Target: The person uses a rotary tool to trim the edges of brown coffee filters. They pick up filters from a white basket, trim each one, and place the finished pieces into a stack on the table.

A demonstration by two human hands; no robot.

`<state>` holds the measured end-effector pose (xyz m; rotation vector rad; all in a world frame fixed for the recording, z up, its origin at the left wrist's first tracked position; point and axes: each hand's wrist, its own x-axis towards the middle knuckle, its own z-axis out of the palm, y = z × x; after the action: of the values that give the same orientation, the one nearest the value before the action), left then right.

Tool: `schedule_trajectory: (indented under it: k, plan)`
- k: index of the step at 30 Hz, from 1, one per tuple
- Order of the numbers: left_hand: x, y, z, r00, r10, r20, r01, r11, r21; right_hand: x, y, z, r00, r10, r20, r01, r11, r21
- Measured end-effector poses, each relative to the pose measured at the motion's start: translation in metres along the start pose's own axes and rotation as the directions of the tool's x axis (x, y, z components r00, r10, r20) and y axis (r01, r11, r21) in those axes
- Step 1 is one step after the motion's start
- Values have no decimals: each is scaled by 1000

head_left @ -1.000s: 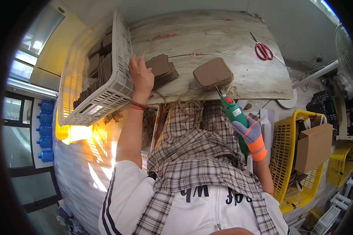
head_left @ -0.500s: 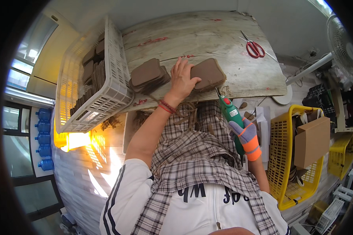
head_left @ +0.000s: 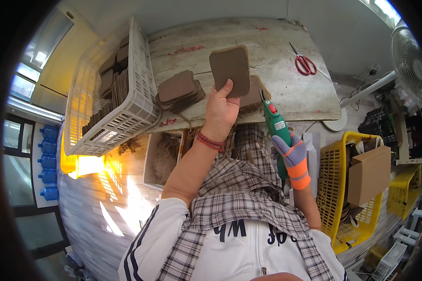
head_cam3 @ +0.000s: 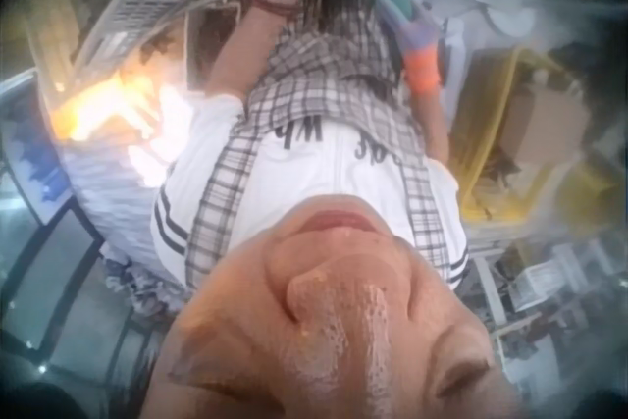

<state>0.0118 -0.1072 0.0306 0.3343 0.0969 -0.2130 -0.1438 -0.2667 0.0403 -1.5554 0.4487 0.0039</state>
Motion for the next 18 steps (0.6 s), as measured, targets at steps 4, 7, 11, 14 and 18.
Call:
schedule_trajectory:
  k: [4,7,11,14,18]
  plan:
    - [4,-12,-1,998,-41,-39,32,979,-199,4,-5,10,1000,-23,-1,23,999,24]
    - [5,-18,-2,999,-45,12,47,972,-230,6,-5,11,1000,-30,-2,30,1000,-6]
    - [2,-28,1,998,-55,12,56,973,-222,2,-12,16,999,-29,-17,29,999,38]
    - [-3,-35,0,999,-48,-16,44,982,-184,1,-19,19,999,-28,-37,32,994,105]
    - [-14,-41,-4,996,-85,6,85,989,-124,4,-21,17,997,-44,-64,52,992,116]
